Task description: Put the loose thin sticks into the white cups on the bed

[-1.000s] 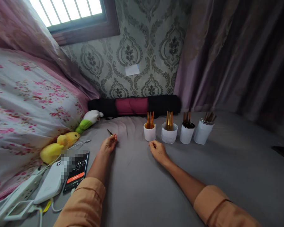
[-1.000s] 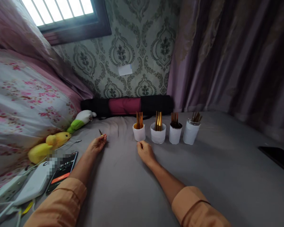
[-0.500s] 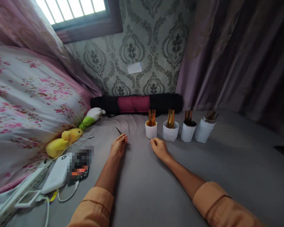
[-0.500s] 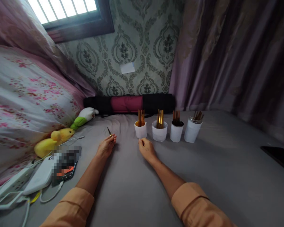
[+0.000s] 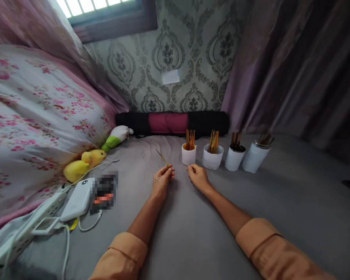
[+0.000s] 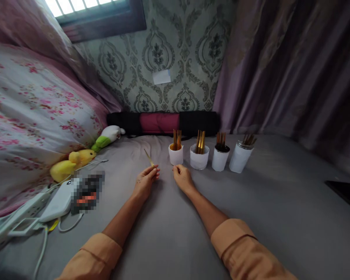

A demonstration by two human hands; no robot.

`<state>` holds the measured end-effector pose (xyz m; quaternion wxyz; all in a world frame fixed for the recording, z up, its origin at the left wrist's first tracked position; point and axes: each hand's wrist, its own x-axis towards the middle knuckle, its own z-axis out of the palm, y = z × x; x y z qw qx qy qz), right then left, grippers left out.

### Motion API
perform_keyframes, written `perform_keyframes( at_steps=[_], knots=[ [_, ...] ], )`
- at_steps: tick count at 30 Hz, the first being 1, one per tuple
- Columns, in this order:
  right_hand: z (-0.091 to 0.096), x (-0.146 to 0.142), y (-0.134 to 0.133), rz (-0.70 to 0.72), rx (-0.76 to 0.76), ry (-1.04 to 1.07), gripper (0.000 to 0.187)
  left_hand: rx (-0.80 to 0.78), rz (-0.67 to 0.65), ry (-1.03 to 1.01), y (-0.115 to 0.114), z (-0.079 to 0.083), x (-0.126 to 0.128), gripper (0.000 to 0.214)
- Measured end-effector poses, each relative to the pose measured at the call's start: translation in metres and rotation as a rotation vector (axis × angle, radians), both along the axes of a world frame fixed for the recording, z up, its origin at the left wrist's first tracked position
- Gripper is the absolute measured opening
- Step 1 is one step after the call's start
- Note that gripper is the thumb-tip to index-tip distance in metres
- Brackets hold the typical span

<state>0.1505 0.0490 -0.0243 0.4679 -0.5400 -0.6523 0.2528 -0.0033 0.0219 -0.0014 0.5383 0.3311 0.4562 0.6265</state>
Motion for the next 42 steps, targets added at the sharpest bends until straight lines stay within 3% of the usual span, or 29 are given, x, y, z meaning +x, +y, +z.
perform_keyframes(
  at_steps=[18, 27, 34, 42],
  knots=[
    [0.007, 0.001, -0.003, 0.075, -0.069, 0.055, 0.036, 0.058, -0.004, 0.307, -0.025, -0.005, 0.009, 0.029],
    [0.008, 0.002, -0.004, 0.118, -0.043, 0.076, 0.036, 0.196, 0.008, 0.510, -0.024, -0.014, 0.006, 0.026],
    [0.014, 0.002, -0.007, 0.166, -0.043, 0.156, 0.036, 0.368, -0.006, 0.696, -0.031, -0.008, 0.006, 0.026],
    [0.028, -0.001, -0.015, 0.160, -0.020, 0.254, 0.038, 0.432, -0.010, 0.758, -0.033, -0.006, 0.004, 0.023]
  ],
)
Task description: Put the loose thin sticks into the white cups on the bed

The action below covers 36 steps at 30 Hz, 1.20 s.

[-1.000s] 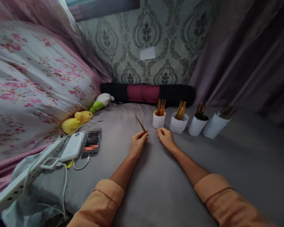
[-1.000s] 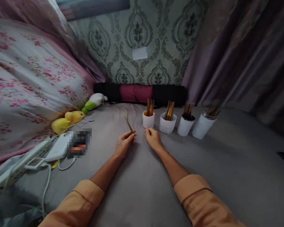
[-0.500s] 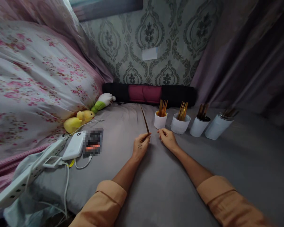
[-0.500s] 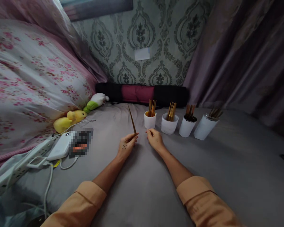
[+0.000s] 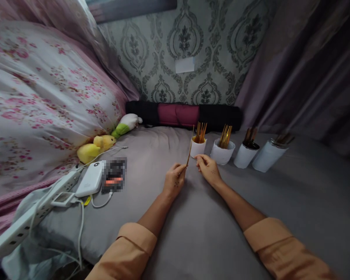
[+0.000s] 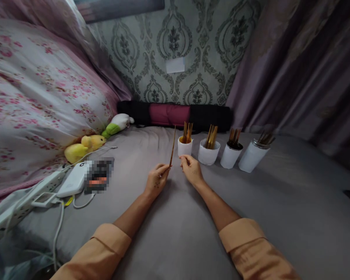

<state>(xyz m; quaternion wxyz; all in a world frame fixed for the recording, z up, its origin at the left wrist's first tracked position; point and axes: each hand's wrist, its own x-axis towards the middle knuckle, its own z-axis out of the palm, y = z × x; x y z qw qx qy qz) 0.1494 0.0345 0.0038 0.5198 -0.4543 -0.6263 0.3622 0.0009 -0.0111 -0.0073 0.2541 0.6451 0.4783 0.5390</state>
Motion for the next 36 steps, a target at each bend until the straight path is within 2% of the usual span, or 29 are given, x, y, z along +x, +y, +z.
perform_keyframes(
  at_steps=[13, 18, 26, 32, 36],
  knots=[
    [0.014, -0.005, -0.009, 0.053, -0.046, 0.113, 0.027, -0.029, 0.009, 0.063, -0.001, -0.003, -0.006, 0.025],
    [0.016, -0.006, -0.011, 0.074, -0.076, 0.157, 0.026, 0.015, 0.025, 0.149, -0.002, -0.003, -0.007, 0.028],
    [0.015, -0.007, -0.010, 0.087, -0.130, 0.200, 0.029, -0.052, 0.037, 0.143, -0.005, 0.000, -0.006, 0.026],
    [0.013, -0.006, -0.010, 0.128, -0.161, 0.244, 0.026, 0.006, 0.066, 0.313, -0.004, -0.003, -0.007, 0.026],
    [0.014, -0.006, -0.010, 0.138, -0.170, 0.247, 0.024, -0.019, 0.089, 0.394, -0.005, 0.000, -0.006, 0.025]
  ],
)
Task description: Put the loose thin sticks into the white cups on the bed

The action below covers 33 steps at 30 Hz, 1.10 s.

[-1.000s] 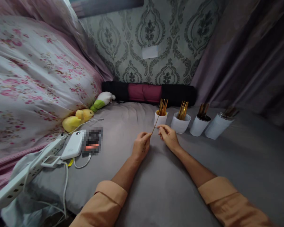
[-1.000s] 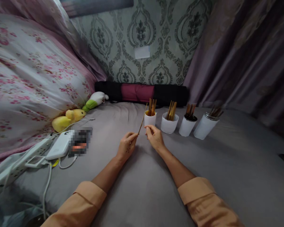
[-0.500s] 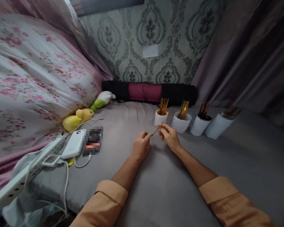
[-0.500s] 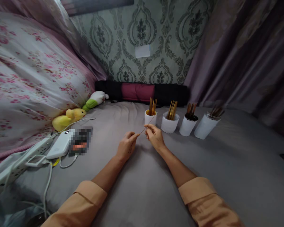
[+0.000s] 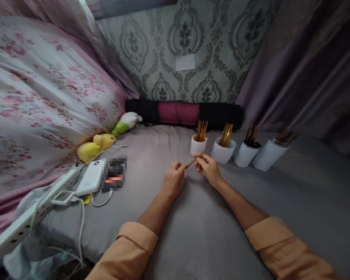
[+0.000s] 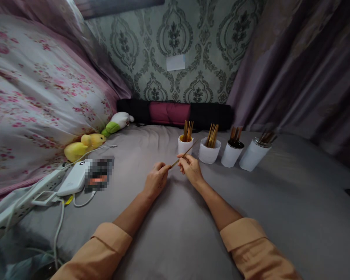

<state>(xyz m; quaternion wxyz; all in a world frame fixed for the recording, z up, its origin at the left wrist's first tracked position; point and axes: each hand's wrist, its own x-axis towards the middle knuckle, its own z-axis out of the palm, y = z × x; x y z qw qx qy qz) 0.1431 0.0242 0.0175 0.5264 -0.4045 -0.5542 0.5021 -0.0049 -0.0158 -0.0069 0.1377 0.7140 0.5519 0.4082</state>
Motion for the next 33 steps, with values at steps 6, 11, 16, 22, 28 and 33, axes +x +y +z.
perform_keyframes(
  at_steps=[6, 11, 16, 22, 28, 33],
  knots=[
    [-0.003, 0.000, 0.001, -0.006, 0.008, 0.006, 0.027, 0.021, 0.038, 0.201, -0.001, 0.002, 0.001, 0.027],
    [-0.006, 0.000, 0.002, -0.017, 0.003, 0.000, 0.027, 0.063, 0.032, 0.077, 0.003, -0.004, 0.001, 0.024],
    [-0.005, 0.001, 0.003, -0.033, -0.013, -0.007, 0.029, 0.024, 0.022, -0.106, 0.008, -0.005, 0.004, 0.020],
    [-0.002, 0.002, 0.003, -0.077, -0.019, 0.004, 0.027, -0.134, 0.051, -0.347, 0.008, -0.001, 0.008, 0.018],
    [-0.003, 0.004, 0.005, -0.112, -0.010, 0.031, 0.025, -0.380, -0.058, -0.676, 0.008, 0.002, 0.013, 0.023],
    [-0.005, 0.007, 0.007, -0.124, 0.000, 0.034, 0.022, -0.581, -0.204, -0.981, 0.004, 0.006, 0.017, 0.036]
  ],
)
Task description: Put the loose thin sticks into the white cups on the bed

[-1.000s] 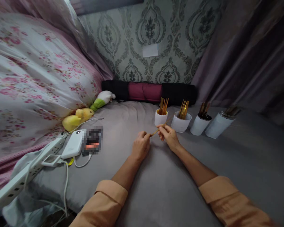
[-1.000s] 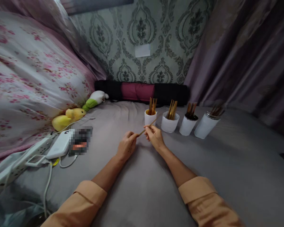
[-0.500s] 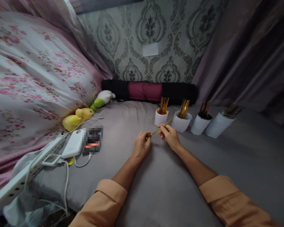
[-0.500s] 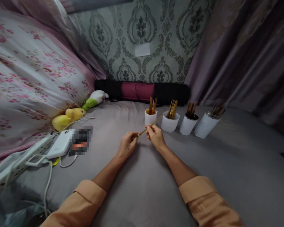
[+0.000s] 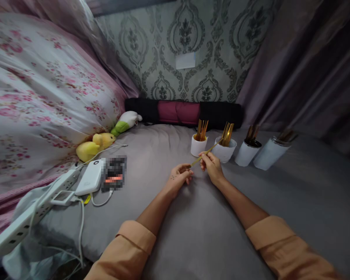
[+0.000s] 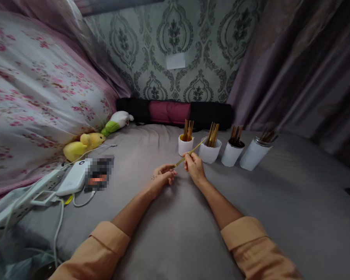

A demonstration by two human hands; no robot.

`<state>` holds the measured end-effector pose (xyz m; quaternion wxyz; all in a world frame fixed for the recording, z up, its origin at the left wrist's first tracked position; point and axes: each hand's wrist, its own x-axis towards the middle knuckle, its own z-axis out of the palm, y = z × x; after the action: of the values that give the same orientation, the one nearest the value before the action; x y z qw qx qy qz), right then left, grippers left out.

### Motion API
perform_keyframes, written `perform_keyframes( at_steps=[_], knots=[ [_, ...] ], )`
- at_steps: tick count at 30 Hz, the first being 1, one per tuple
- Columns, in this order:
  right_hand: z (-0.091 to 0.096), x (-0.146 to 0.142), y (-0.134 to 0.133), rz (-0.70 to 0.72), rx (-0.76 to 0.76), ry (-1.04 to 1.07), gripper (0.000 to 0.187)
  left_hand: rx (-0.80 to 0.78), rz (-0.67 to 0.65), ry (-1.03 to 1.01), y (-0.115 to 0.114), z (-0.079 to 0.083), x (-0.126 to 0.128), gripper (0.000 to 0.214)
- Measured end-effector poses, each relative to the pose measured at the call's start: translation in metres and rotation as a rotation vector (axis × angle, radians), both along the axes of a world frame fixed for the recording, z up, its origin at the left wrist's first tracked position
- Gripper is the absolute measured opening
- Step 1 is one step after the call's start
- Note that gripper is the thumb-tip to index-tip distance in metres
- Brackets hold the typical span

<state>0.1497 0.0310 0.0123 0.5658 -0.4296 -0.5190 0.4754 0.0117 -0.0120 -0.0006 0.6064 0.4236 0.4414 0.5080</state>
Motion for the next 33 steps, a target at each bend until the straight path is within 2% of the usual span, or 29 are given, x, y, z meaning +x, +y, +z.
perform_keyframes(
  at_steps=[6, 14, 21, 33],
  knots=[
    [-0.003, 0.002, 0.002, 0.003, -0.015, -0.013, 0.021, -0.135, -0.043, -0.214, -0.003, 0.007, 0.001, 0.031],
    [0.000, 0.005, 0.002, 0.014, -0.007, -0.056, 0.020, -0.232, -0.127, -0.333, -0.003, 0.009, 0.000, 0.017],
    [0.005, 0.005, -0.001, 0.047, 0.013, -0.129, 0.019, -0.241, -0.130, -0.355, -0.003, 0.002, -0.001, 0.021],
    [0.029, 0.022, 0.005, -0.039, 0.101, -0.190, 0.031, -0.237, -0.096, -0.362, -0.012, 0.006, -0.001, 0.019]
  ],
)
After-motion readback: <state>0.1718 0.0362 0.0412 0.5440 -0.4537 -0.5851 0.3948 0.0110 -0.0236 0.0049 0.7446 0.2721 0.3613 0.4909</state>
